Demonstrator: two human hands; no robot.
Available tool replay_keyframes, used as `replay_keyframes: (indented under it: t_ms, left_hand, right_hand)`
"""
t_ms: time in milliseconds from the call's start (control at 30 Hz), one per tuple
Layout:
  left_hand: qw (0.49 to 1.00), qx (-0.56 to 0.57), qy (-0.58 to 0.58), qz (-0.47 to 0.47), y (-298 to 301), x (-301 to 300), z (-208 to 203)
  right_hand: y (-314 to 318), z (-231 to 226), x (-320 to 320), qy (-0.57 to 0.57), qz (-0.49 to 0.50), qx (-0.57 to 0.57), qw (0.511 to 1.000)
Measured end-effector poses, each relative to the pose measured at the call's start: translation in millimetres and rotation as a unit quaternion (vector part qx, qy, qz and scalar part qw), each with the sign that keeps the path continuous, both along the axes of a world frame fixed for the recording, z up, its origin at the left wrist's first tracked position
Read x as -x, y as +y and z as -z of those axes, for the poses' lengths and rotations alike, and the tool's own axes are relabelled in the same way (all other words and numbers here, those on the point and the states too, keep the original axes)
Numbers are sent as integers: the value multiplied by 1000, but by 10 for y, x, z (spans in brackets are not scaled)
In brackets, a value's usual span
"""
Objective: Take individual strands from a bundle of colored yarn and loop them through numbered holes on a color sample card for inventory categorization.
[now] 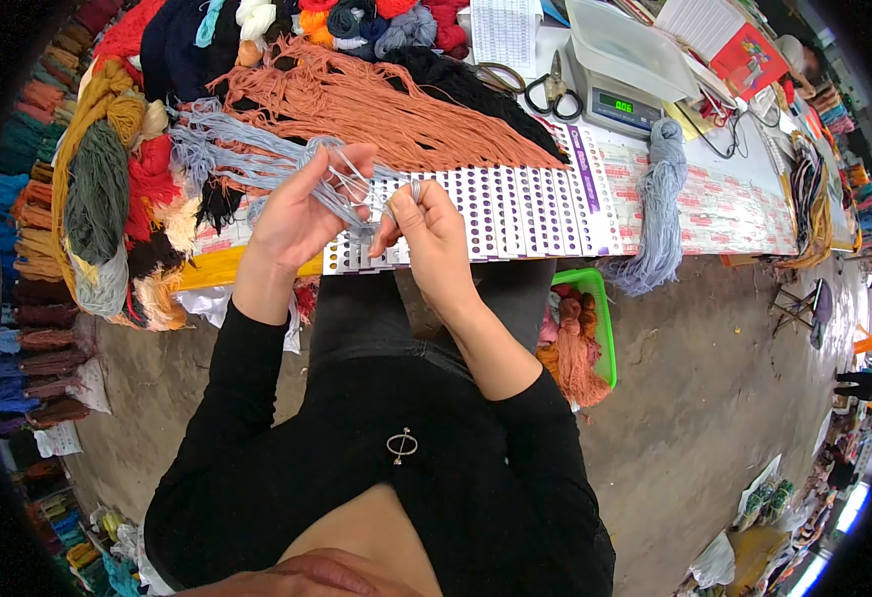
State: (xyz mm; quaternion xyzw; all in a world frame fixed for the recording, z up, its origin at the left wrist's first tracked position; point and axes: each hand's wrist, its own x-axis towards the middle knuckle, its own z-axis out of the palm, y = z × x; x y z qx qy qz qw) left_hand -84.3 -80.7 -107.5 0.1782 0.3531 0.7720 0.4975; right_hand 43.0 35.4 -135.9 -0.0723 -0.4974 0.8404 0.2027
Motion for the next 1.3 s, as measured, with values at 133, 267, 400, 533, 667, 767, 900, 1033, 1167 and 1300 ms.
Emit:
replay_keyframes:
  t_ms: [133, 267, 400, 533, 667, 767, 900, 1033, 1167, 1300]
  left_hand:
    - [999, -12, -36, 1, 10, -88, -82]
    - [993, -52, -107, 19, -3, -48, -59]
    - [989, 112, 91, -7, -82, 10, -96]
    - [997, 63, -34, -18, -572, 651, 37]
    - [957, 52, -72, -277, -1400, 1443, -116]
    - [863, 139, 32, -484, -1919, 1809, -272]
    - [873, 91, 4, -479, -2714, 2224, -588]
    - [852, 130, 98, -497, -3305, 2822, -893]
    - [670, 244, 237, -660, -2932, 2891, -1108]
    - [741, 107, 292, -595, -2415, 2158, -1494]
  right_hand:
    - [-56, -42, -16, 4, 6, 11, 1000]
    - [-72, -44, -34, -28, -51, -40, 998]
    - [-32, -148, -70, -106, -8, -293, 950]
    - [638, -228, -63, 4, 252, -399, 881]
    - [1550, -566, -304, 139, 254, 58, 955]
    - [2419, -542, -611, 242, 121, 284, 920]
    - [3497, -345, -964, 151, 146, 233, 949]
    - [5049, -46, -1713, 1, 317, 76, 945]
    - [5799, -466, -2528, 1, 582, -19, 813]
    - [4466, -830, -1356, -48, 525, -219, 821]
